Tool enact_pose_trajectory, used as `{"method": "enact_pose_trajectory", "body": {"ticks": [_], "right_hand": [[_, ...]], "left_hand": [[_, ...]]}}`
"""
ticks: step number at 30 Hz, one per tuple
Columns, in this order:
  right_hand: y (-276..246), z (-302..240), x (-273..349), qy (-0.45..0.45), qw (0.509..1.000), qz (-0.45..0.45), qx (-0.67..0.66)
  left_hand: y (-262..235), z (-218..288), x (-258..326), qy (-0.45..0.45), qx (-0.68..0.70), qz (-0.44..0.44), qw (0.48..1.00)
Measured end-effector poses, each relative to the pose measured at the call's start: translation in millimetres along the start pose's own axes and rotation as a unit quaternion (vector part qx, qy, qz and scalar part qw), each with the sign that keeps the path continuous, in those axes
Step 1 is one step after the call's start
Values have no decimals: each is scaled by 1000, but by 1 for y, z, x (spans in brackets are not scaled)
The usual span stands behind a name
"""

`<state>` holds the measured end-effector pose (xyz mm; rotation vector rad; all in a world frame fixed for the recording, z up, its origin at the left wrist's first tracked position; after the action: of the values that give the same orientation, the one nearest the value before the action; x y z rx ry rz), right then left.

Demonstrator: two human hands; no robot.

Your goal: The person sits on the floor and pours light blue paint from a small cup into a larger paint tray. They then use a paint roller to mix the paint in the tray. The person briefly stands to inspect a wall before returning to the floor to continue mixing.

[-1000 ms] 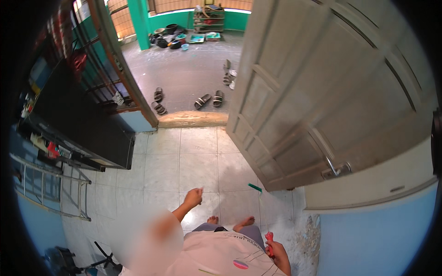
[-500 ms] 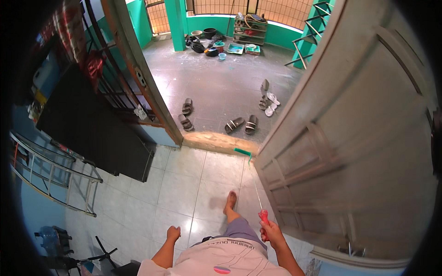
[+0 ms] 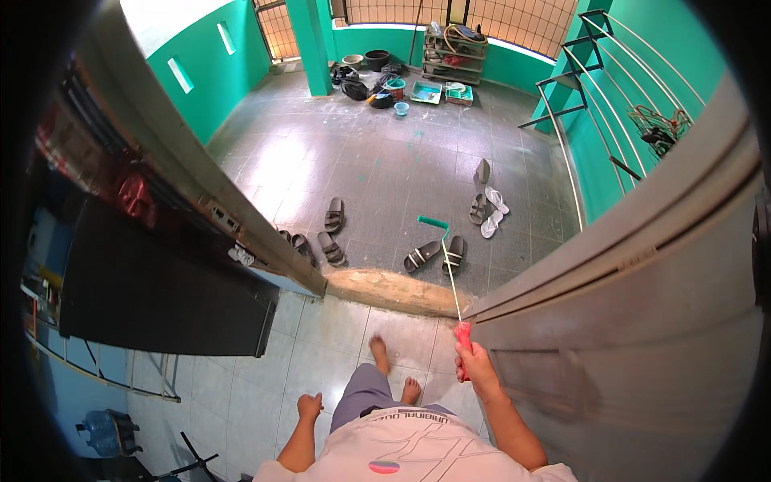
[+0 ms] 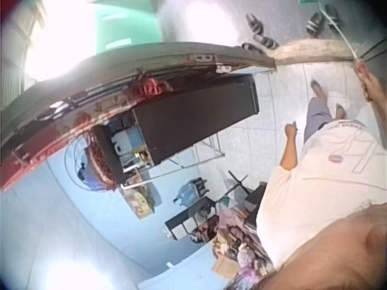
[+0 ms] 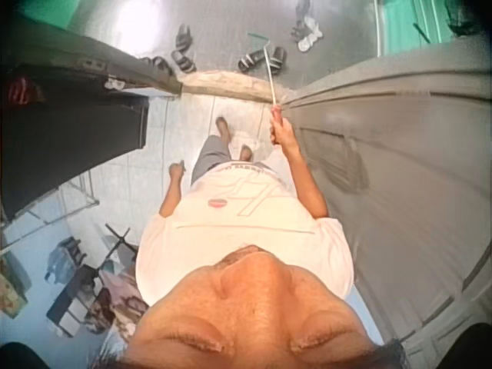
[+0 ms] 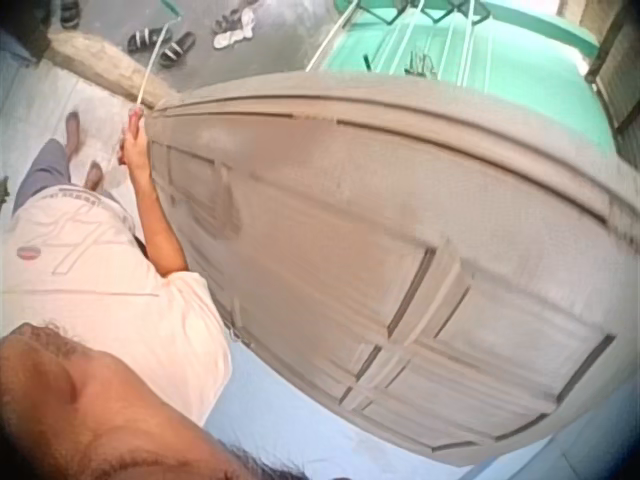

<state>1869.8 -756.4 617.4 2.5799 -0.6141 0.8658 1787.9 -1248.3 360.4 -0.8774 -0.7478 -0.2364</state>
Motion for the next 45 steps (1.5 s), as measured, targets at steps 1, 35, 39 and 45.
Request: {"method": "enact_pose_trajectory", "body": {"ticks": [1,35,39,45], "right_hand": [[3,-10,-17,4,1000,7,13],[118,-381,-495,40,998,17,40],[122,-418,-568,35,998,-5,48],[104,-508,-662,20,1000,-8,7]], "left_hand": [[4,4,-14,-14,-11,-29,999],[-127,390,-377,-71,-92,-170,979],[-142,431,-415,-16,-118,-63,991],[-159,622,-483,16,113,-23,993]]}}
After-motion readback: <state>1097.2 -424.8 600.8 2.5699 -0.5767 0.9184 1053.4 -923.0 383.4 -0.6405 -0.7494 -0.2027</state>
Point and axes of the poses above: each hand's wrist, its own x-axis away from the middle knuckle, its own y-axis out of the palm, z = x × y, the point moved 2 cm from there along -x, towards the middle knuckle, and after that the axes turned 6 degrees about -z, right-handed, at the moved point
